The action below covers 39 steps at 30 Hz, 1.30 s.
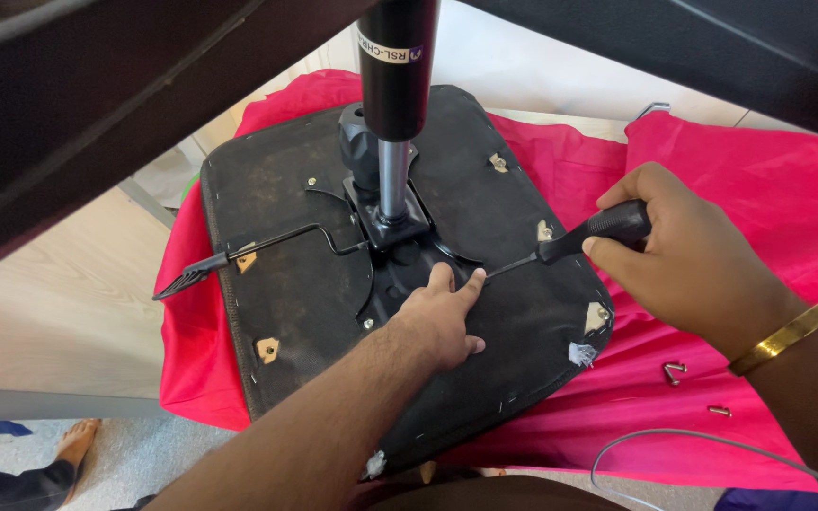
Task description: The person uses a screwdriver to tighten screws on the underside of an office chair seat, securing the seat to the gas lift mechanism. They systematically work around the seat, tightening each screw in turn.
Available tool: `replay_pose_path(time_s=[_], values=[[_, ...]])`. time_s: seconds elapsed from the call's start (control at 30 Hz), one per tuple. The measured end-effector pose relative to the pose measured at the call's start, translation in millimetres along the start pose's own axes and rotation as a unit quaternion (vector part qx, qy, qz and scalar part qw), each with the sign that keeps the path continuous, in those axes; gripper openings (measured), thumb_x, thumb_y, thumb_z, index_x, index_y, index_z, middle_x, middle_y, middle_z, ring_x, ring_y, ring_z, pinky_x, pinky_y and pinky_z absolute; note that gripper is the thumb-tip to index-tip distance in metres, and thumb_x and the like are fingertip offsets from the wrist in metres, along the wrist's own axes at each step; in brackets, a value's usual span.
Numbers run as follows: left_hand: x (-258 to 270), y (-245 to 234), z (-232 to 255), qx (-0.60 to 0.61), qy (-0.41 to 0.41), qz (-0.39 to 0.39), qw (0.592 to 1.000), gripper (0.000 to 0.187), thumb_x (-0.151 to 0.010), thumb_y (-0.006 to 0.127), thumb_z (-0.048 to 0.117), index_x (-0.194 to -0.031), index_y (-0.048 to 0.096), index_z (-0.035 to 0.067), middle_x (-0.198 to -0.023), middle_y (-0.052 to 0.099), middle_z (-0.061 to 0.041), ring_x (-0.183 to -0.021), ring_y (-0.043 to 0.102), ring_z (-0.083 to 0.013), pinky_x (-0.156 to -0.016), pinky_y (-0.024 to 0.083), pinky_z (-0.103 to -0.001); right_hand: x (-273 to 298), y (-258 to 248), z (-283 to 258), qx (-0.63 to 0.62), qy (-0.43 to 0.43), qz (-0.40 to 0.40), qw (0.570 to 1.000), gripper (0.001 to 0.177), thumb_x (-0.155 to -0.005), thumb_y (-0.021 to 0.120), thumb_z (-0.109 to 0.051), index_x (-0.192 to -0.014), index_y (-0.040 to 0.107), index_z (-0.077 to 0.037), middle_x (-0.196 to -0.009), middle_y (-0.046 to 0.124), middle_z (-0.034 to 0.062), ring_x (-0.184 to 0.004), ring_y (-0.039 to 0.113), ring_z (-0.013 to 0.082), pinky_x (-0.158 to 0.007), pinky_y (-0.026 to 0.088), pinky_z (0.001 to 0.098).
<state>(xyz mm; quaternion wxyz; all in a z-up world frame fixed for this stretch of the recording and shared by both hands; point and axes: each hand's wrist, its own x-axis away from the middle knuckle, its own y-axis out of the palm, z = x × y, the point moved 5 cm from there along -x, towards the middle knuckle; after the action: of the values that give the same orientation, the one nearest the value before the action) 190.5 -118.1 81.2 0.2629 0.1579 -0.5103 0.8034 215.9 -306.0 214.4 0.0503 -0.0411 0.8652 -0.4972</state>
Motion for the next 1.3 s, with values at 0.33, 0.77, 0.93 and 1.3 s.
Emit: replay_pose_path(time_s=[0.33, 0.77, 0.93, 1.3], values=[[2.9, -1.5, 0.4, 0.004, 0.002, -0.005, 1.000, 0.095, -0.091, 0.075, 0.037, -0.164, 0.014, 0.030, -0.147, 0.034, -0.005, -0.133, 0.049, -0.0241, -0.113, 0.049, -0.039, -2.9, 1.9, 3.7, -0.043, -0.047, 0.012, 0.998, 0.036, -0.083, 0.077, -0.013, -0.113, 0.059, -0.002, -0.076, 0.063, 0.0057, -0.065, 0.060, 0.0112, -0.054, 0.049, 0.0308], [1.9, -2.4, -0.7, 0.007, -0.013, -0.026, 1.000, 0.094, -0.091, 0.074, 0.037, -0.164, 0.014, 0.030, -0.148, 0.033, -0.004, -0.135, 0.048, -0.0227, -0.113, 0.049, -0.039, -5.6, 2.9, -6.7, 0.038, 0.000, -0.019, 0.999, 0.038, -0.088, 0.078, -0.020, -0.116, 0.056, -0.005, -0.073, 0.065, 0.0114, -0.058, 0.064, 0.0197, -0.053, 0.048, 0.0369], [0.5, -1.8, -1.0, 0.009, -0.011, -0.018, 1.000, 0.094, -0.090, 0.075, 0.037, -0.163, 0.017, 0.030, -0.149, 0.033, -0.004, -0.136, 0.047, -0.0234, -0.114, 0.048, -0.040, -12.7, 4.2, -17.6, 0.031, -0.029, -0.036, 0.998, 0.036, -0.093, 0.076, -0.027, -0.109, 0.054, -0.004, -0.073, 0.064, 0.0116, -0.062, 0.064, 0.0196, -0.055, 0.049, 0.0380], [-2.9, -0.6, -5.5, 0.019, 0.013, -0.005, 1.000, 0.096, -0.087, 0.079, 0.032, -0.163, 0.019, 0.026, -0.150, 0.032, -0.005, -0.136, 0.049, -0.0247, -0.114, 0.047, -0.039, -18.6, 4.1, -35.6, 0.025, -0.113, -0.055, 0.992, 0.028, -0.087, 0.072, -0.017, -0.107, 0.056, -0.005, -0.077, 0.064, 0.0091, -0.064, 0.063, 0.0183, -0.056, 0.049, 0.0370]])
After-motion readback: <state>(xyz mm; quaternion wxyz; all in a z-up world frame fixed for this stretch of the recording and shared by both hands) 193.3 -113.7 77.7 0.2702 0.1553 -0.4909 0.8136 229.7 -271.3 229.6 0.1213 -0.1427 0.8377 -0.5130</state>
